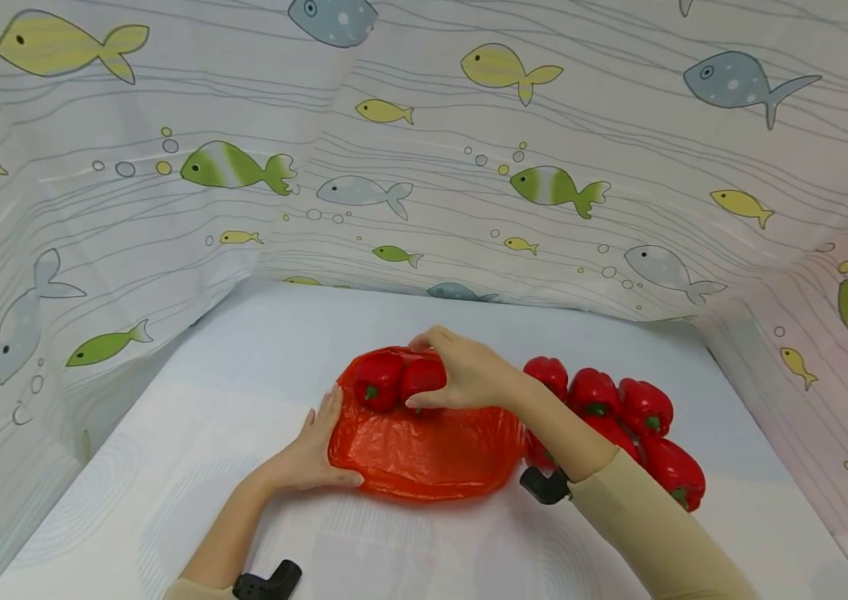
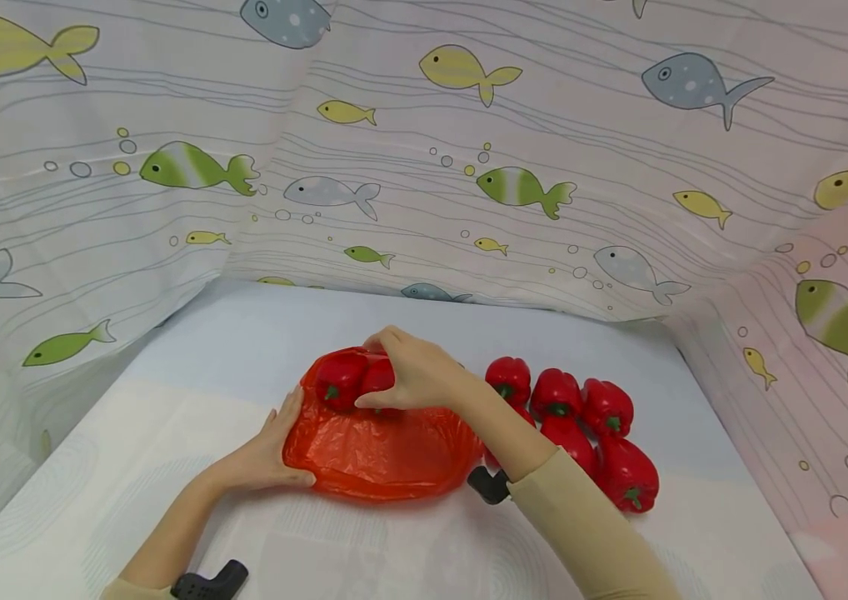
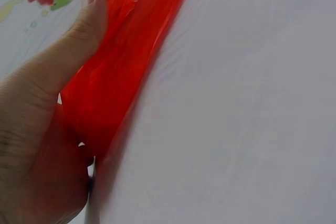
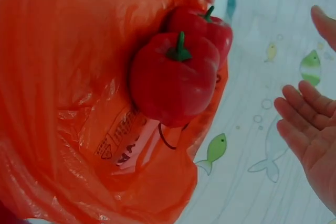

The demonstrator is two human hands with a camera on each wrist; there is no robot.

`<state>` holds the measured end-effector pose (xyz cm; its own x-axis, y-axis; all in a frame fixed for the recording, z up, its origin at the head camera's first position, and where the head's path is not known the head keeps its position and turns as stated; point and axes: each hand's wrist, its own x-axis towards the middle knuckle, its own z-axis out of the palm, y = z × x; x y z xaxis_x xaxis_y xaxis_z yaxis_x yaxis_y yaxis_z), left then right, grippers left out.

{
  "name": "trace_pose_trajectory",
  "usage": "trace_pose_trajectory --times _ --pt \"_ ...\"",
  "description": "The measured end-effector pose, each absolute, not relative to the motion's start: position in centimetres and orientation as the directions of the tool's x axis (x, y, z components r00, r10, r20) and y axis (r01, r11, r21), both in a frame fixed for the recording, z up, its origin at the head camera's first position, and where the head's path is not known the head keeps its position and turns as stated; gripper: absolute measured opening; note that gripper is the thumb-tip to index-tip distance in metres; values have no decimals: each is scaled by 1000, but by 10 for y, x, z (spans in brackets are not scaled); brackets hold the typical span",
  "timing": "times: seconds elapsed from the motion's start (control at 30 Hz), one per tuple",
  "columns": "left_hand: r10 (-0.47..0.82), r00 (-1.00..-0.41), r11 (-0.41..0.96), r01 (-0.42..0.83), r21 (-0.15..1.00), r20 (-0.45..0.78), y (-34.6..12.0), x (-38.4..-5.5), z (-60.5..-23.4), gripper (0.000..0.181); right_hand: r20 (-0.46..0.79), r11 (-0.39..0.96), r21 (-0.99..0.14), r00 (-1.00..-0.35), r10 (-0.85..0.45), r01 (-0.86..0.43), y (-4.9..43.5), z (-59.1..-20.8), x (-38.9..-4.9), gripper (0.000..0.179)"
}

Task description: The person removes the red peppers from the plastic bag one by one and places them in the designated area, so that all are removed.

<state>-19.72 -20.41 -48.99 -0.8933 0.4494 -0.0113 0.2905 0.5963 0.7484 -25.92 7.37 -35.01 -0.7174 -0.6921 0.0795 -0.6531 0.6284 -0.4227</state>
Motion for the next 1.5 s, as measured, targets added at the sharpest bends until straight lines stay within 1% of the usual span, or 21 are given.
trace_pose_trajectory --times 0.27,0.53,0.7,0.93,1.17,1.27,1.37,1.5 --pt "450 -893 595 289 750 -13 -205 -197 -490 131 10 648 -451 -729 -684 -614 59 -357 -283 67" --pt "453 -891 596 290 749 -15 -206 -198 -490 132 -39 677 -468 -752 -658 -569 50 -367 -299 63" --pt "452 -892 593 288 752 -15 -205 -199 -490 132 -83 723 -408 -767 -637 -557 49 -376 -303 65" --pt "452 -892 597 289 749 -16 -205 -200 -492 132 -142 782 -334 -792 -594 -526 49 -387 -304 73" --pt "454 -891 590 295 751 -6 -204 -200 -492 132 -199 819 -307 -809 -553 -484 48 -396 -303 80" --pt "455 -891 593 297 749 -7 -204 -200 -492 131 -227 835 -320 -820 -526 -447 47 -401 -304 80" --pt "456 -890 596 299 745 -7 -204 -199 -492 131 -251 838 -356 -822 -512 -413 46 -405 -305 80" --pt "454 -891 597 297 745 -10 -204 -199 -490 131 -241 828 -390 -823 -514 -403 45 -411 -305 81"
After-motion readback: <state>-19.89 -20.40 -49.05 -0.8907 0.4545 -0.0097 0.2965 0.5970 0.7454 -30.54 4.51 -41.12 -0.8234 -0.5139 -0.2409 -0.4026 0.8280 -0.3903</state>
